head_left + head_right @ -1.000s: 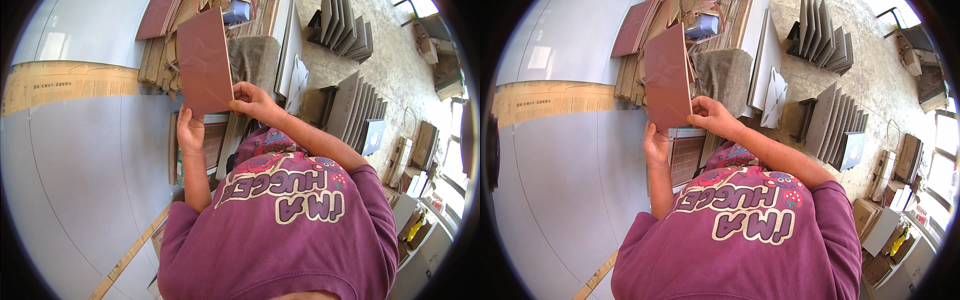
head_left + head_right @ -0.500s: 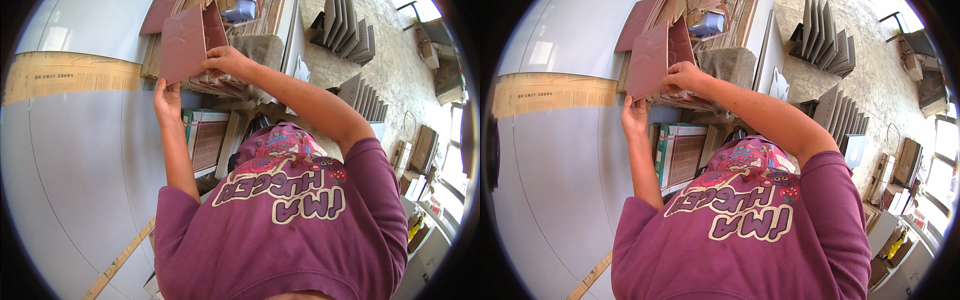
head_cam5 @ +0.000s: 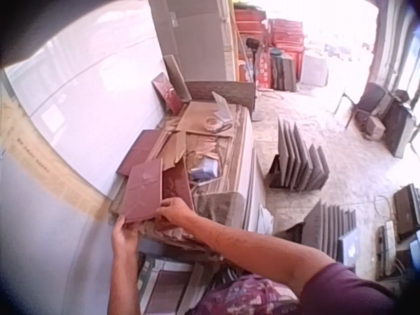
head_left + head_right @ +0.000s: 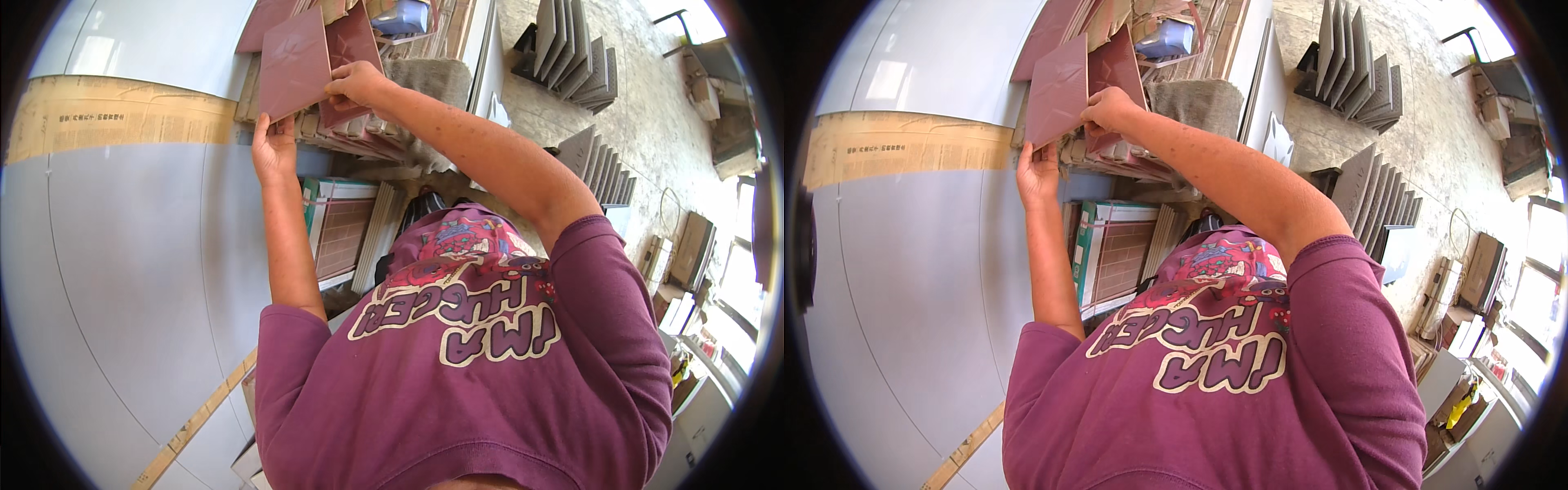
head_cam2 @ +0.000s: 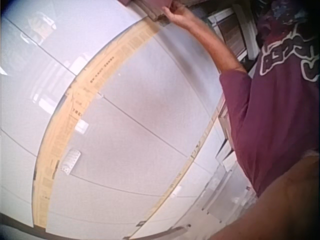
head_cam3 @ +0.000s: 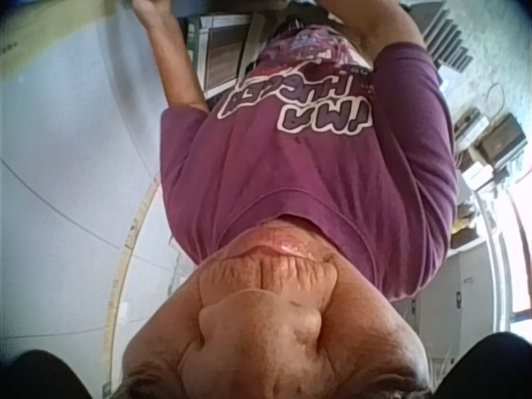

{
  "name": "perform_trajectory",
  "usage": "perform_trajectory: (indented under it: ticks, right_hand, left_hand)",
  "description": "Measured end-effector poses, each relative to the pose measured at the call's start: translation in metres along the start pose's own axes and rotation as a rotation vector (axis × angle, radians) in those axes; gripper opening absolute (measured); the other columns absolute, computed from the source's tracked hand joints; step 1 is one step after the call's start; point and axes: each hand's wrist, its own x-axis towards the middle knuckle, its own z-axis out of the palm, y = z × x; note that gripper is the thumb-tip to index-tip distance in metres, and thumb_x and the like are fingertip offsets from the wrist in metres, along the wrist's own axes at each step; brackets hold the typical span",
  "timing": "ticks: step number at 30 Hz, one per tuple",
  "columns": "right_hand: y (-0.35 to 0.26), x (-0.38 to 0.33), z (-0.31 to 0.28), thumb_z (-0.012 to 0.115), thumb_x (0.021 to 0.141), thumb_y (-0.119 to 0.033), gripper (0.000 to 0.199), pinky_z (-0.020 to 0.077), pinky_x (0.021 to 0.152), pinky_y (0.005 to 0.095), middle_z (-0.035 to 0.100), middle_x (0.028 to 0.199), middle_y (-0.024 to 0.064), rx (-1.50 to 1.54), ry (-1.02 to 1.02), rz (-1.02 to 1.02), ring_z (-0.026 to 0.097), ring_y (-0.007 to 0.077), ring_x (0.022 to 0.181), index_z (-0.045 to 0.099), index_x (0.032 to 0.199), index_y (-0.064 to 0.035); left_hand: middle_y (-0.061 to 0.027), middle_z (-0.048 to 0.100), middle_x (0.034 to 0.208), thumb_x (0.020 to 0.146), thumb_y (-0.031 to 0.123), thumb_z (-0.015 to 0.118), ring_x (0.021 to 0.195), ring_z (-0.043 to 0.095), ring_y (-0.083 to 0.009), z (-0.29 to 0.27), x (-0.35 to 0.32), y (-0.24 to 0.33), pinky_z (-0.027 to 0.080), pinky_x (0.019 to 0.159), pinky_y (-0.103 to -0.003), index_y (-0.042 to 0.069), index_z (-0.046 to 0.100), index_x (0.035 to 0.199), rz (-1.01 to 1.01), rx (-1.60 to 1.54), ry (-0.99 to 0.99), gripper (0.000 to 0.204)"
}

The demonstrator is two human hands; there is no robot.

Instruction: The person cleans a square tile with a cloth and then wipes several smaller rectangular tiles while holding them by hand.

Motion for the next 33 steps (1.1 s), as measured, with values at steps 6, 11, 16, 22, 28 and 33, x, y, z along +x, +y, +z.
perform_trajectory:
  ticks: [6,11,16,22,28,33]
  right_hand:
    - [-0.001,0.004,0.011,0.057,0.079,-0.002,0.04,0.0544,0.067,0.0246,0.059,0.086,0.0068,0.083,0.079,-0.064,0.059,0.013,0.075,0.051,0.118,0.0023]
    - [-0.001,0.004,0.007,0.056,0.077,0.003,0.05,0.054,0.071,0.0238,0.06,0.094,0.0102,0.058,0.028,-0.079,0.061,0.0157,0.081,0.044,0.125,0.0034]
    - [0.001,0.0,0.008,0.051,0.078,0.004,0.047,0.0524,0.077,0.0235,0.06,0.103,0.0113,0.118,-0.03,-0.08,0.061,0.016,0.088,0.044,0.125,0.0029]
    - [0.003,0.003,0.007,0.047,0.081,0.001,0.041,0.0514,0.08,0.0265,0.06,0.106,0.0111,0.106,-0.076,-0.131,0.06,0.0161,0.09,0.046,0.122,0.0039]
    - [0.017,-0.019,-0.008,0.051,0.083,-0.005,0.038,0.0517,0.075,0.0266,0.062,0.098,0.0116,0.175,-0.031,-0.055,0.062,0.0158,0.083,0.048,0.119,0.0042]
    - [0.019,-0.038,-0.025,0.05,0.085,-0.009,0.033,0.0505,0.074,0.0262,0.063,0.095,0.0085,0.11,0.036,-0.035,0.061,0.0128,0.08,0.051,0.116,0.0021]
  left_hand:
    - [-0.0165,0.049,0.112,0.086,0.01,0.054,0.108,0.048,-0.0289,0.007,-0.005,-0.015,0.041,0.097,-0.044,-0.001,0.044,0.115,-0.068,-0.081,-0.058,0.033]
    - [-0.0172,0.05,0.115,0.089,0.016,0.049,0.11,0.047,-0.0285,0.023,-0.021,-0.037,0.04,0.097,-0.044,0.0,0.044,0.117,-0.1,0.079,-0.143,0.032]
    - [-0.0147,0.056,0.104,0.092,0.016,0.043,0.096,0.055,-0.0249,0.021,-0.009,-0.045,0.045,0.085,-0.039,0.0,0.047,0.111,-0.08,0.169,-0.136,0.025]
    - [-0.0171,0.057,0.102,0.093,0.015,0.037,0.093,0.058,-0.0283,0.023,0.028,-0.032,0.048,0.082,-0.04,-0.003,0.046,0.109,-0.125,0.2,-0.024,0.025]
    - [-0.0254,0.053,0.111,0.094,0.012,0.033,0.106,0.052,-0.039,0.018,0.071,-0.019,0.047,0.09,-0.047,-0.009,0.04,0.112,-0.205,0.227,-0.035,0.029]
    - [-0.0272,0.051,0.108,0.093,0.01,0.031,0.099,0.055,-0.0397,-0.002,0.109,-0.012,0.051,0.083,-0.046,-0.009,0.037,0.113,-0.221,0.302,0.019,0.028]
